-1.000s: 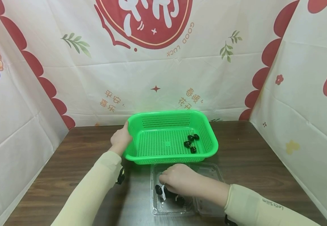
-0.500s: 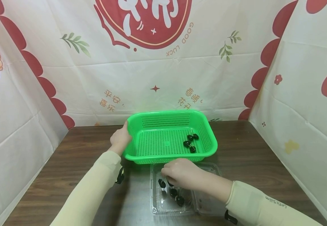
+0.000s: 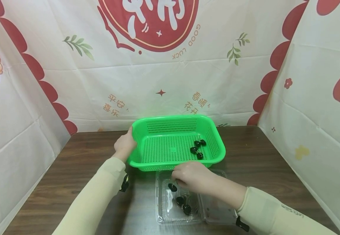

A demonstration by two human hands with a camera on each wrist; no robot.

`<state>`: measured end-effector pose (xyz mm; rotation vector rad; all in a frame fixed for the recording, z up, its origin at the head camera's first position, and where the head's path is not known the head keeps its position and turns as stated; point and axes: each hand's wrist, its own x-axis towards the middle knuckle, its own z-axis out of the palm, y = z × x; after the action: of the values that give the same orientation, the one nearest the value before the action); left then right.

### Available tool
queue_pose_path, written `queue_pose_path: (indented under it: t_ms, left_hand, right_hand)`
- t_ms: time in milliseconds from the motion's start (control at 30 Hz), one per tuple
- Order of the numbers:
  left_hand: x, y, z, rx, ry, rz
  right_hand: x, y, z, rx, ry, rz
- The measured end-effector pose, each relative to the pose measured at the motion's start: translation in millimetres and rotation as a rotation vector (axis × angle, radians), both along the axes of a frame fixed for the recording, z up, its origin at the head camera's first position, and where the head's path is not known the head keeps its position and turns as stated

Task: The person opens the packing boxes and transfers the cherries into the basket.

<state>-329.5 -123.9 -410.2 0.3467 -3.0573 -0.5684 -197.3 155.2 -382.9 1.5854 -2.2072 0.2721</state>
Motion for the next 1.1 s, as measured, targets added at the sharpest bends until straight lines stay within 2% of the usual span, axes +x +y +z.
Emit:
queue_pose_path:
  t_ms: [267, 500, 733, 1100]
  left_hand:
    - [1.4, 0.6, 0.7, 0.0, 0.004, 0.003]
    - [1.1, 0.3, 0.2, 0.002, 0.006, 0.002]
    - [1.8, -0.2, 0.2, 0.01, 0.006, 0.0]
    - [-1.1, -0.6, -0.5, 0.007, -0.006, 0.004]
  right_hand:
    - [-9.0, 6, 14.8, -0.081, 0.02, 0.003]
    - [-13.4, 9, 17.3, -0.125, 0.029, -0.03]
    - [-18.7, 12, 23.3, -0.184, 0.054, -0.081]
    - [-30.4, 23, 29.4, -0.211, 0.058, -0.161]
